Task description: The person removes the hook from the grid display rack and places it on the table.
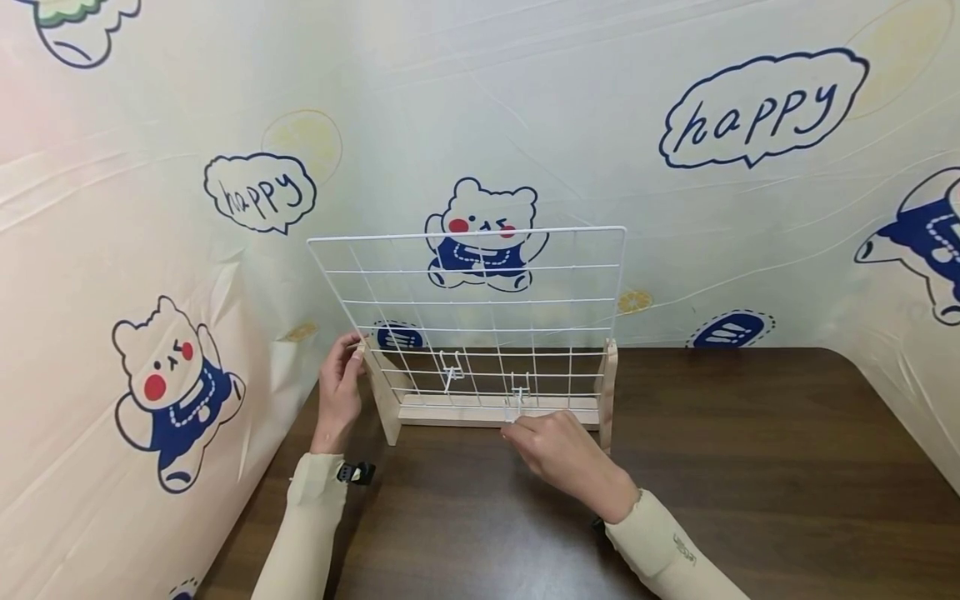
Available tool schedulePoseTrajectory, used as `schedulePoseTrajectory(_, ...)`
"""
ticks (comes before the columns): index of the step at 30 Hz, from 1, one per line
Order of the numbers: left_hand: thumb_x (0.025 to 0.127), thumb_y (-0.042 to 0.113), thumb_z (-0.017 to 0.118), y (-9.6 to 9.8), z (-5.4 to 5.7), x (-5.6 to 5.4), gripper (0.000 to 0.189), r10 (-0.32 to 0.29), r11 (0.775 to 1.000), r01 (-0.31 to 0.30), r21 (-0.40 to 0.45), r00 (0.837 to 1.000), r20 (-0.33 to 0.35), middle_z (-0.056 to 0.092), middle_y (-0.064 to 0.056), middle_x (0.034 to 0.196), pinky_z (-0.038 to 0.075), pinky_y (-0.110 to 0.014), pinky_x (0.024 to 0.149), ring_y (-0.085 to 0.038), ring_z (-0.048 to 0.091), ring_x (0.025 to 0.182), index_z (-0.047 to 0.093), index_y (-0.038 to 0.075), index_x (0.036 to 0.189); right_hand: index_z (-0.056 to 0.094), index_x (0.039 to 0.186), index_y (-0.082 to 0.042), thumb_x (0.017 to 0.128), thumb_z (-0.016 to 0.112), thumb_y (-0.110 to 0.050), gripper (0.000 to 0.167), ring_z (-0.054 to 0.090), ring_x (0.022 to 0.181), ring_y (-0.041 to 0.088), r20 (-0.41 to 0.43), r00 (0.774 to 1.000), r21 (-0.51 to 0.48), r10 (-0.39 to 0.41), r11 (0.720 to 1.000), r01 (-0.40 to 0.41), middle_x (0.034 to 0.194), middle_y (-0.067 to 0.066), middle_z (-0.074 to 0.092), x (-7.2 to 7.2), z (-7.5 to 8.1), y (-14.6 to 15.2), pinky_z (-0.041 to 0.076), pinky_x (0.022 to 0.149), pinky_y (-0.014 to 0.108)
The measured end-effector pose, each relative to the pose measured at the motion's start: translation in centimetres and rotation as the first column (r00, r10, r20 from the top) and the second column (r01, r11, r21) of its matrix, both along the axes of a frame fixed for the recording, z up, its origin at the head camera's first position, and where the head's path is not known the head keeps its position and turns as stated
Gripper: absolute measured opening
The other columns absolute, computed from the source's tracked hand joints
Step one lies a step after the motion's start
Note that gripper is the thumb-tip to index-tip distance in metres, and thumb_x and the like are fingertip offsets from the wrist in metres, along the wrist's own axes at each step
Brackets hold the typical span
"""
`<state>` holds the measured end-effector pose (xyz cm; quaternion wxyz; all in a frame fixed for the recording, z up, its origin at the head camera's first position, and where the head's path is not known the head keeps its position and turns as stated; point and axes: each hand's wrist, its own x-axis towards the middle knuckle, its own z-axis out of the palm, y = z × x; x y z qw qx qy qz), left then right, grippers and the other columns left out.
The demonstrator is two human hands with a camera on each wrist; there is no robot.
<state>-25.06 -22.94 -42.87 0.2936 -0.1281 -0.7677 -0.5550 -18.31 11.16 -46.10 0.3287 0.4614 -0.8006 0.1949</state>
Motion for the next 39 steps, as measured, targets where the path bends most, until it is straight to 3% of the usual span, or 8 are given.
schedulePoseTrajectory(5, 0.105, 0.001, 0.047, 0.1, 0.1, 0.1, 0.029, 0.004, 1.0, -0.004, -0.007, 1.0, 0.004, 0.064, -0.033, 0.12, 0.042, -0.011, 0.078, -0.011, 0.058, 0.094, 0.059, -0.017, 0.126, 0.072, 0.093, -0.011, 0.106, 0.057, -0.015, 0.021, 0.046, 0.051, -0.001, -0.01, 1.0, 0.002, 0.005, 1.0, -0.005, 0.068, -0.01, 0.064, 0.0, -0.3, 0.2, 0.041, 0.048, 0.016)
schedulePoseTrajectory(11, 0.105, 0.0, 0.047, 0.0, 0.1, 0.1, 0.029, 0.003, 1.0, -0.003, -0.003, 1.0, 0.008, 0.064, -0.034, 0.12, 0.043, -0.011, 0.079, -0.008, 0.058, 0.095, 0.06, -0.016, 0.126, 0.072, 0.091, -0.011, 0.095, 0.07, -0.007, 0.006, 0.052, 0.053, 0.001, 0.012, 1.0, 0.011, 0.006, 1.0, -0.006, 0.071, -0.009, 0.067, 0.0, -0.6, 0.5, 0.045, 0.05, 0.018)
schedulePoseTrajectory(17, 0.105, 0.0, 0.047, 0.0, 0.0, 0.1, 0.029, 0.001, 1.0, -0.001, -0.003, 1.0, 0.006, 0.064, -0.034, 0.119, 0.043, -0.011, 0.079, -0.008, 0.058, 0.094, 0.06, -0.017, 0.125, 0.073, 0.093, -0.01, 0.088, 0.073, -0.002, 0.009, 0.059, 0.056, 0.004, 0.015, 1.0, 0.021, 0.004, 1.0, -0.004, 0.076, -0.007, 0.071, 0.1, -0.9, 0.7, 0.049, 0.052, 0.02)
schedulePoseTrajectory(24, 0.105, -0.001, 0.047, 0.0, 0.1, 0.0, 0.028, -0.001, 1.0, 0.001, 0.002, 1.0, -0.009, 0.065, -0.034, 0.118, 0.043, -0.011, 0.078, -0.013, 0.058, 0.093, 0.06, -0.016, 0.124, 0.073, 0.094, -0.01, 0.084, 0.074, 0.001, 0.015, 0.057, 0.055, 0.003, 0.022, 1.0, 0.025, 0.008, 1.0, -0.009, 0.077, -0.007, 0.071, 0.1, -1.2, 0.9, 0.047, 0.051, 0.018)
schedulePoseTrajectory(32, 0.104, -0.001, 0.048, 0.1, 0.1, 0.0, 0.027, 0.004, 1.0, -0.004, 0.003, 1.0, -0.003, 0.064, -0.034, 0.118, 0.043, -0.011, 0.079, -0.012, 0.058, 0.093, 0.061, -0.015, 0.124, 0.073, 0.093, -0.009, 0.088, 0.072, -0.001, 0.009, 0.052, 0.055, 0.0, 0.032, 0.999, 0.024, 0.013, 1.0, -0.013, 0.074, -0.007, 0.068, 0.2, -1.4, 1.2, 0.045, 0.05, 0.017)
schedulePoseTrajectory(39, 0.104, -0.002, 0.047, -1.1, -2.3, -2.1, 0.029, 0.025, 1.0, -0.025, -0.008, 1.0, -0.007, 0.064, -0.034, 0.119, 0.042, -0.01, 0.078, -0.008, 0.058, 0.093, 0.06, -0.016, 0.126, 0.071, 0.09, -0.011, 0.097, 0.066, -0.007, 0.009, 0.048, 0.053, 0.0, 0.022, 1.0, 0.029, 0.003, 1.0, -0.003, 0.072, -0.009, 0.065, 0.3, -1.5, 1.5, 0.041, 0.048, 0.017)
